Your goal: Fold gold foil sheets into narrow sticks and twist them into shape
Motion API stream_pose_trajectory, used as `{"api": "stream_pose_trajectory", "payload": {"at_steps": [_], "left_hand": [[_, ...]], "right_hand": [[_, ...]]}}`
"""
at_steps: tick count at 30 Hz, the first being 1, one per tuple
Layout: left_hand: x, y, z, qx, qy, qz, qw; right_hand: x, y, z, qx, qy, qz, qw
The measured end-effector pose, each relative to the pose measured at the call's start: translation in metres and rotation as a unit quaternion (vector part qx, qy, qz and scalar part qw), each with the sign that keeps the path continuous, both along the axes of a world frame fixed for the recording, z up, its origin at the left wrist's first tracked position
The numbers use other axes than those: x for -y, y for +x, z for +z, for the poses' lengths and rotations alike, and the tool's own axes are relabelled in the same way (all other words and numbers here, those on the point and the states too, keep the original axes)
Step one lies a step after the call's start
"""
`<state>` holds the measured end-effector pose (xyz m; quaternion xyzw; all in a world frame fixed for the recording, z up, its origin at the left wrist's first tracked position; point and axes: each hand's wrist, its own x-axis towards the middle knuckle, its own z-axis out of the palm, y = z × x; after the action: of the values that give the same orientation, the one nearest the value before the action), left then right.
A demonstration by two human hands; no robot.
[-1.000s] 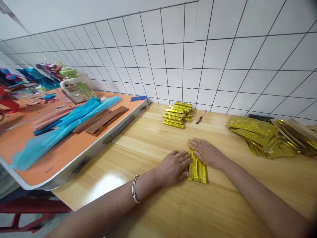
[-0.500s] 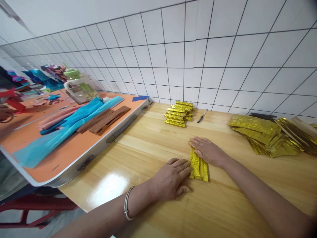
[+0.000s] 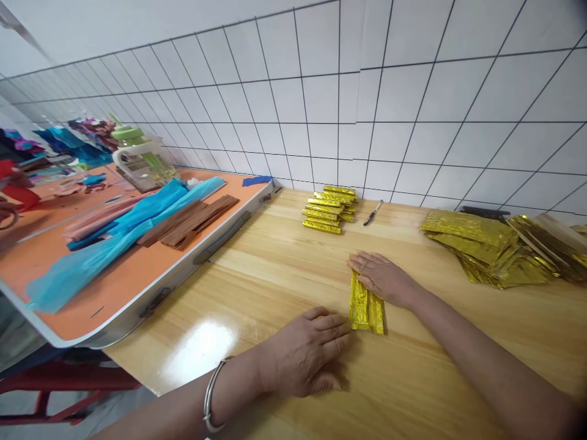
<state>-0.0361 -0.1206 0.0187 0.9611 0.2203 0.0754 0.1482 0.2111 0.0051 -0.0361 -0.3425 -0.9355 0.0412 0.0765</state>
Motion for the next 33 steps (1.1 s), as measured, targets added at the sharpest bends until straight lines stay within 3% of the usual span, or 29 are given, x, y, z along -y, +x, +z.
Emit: {"api": "stream_pose_trajectory", "payload": {"at_steps": [6,11,15,19,23,25,28,33], "left_hand": [[-0.015,0.012,0.003,0.047,-0.013,0.021,0.999],[-0.023,0.037,-0.014,0.031,-0.003,0.012,0.999],[-0.016,0.041,-0.024,0.018,-0.016,0.025,0.999],[-0.013,0.041,-0.026,0.018,-0.012,0.035,0.999],[-0.013,0.042,-0.025,0.015,-0.009,0.036,0.999],[-0.014,0.042,-0.024,0.016,-0.009,0.034,0.999],[-0.015,0.041,-0.024,0.020,-0.009,0.030,0.999],[-0.018,0.043,-0.021,0.034,-0.017,0.021,0.999]], "right_hand": [[0.000,-0.002,-0.001,0.001,-0.002,-0.003,1.000],[0.001,-0.002,0.000,0.006,-0.003,-0.007,1.000],[-0.009,0.003,-0.002,0.007,-0.009,-0.014,1.000],[-0.031,0.010,-0.004,-0.002,-0.003,-0.052,0.999],[-0.038,0.019,0.006,-0.030,0.021,-0.104,0.994],[-0.026,0.023,0.015,-0.049,0.034,-0.128,0.990],[0.013,0.025,0.022,-0.066,0.039,-0.139,0.987],[0.086,0.021,0.007,-0.073,0.010,-0.092,0.993]]}}
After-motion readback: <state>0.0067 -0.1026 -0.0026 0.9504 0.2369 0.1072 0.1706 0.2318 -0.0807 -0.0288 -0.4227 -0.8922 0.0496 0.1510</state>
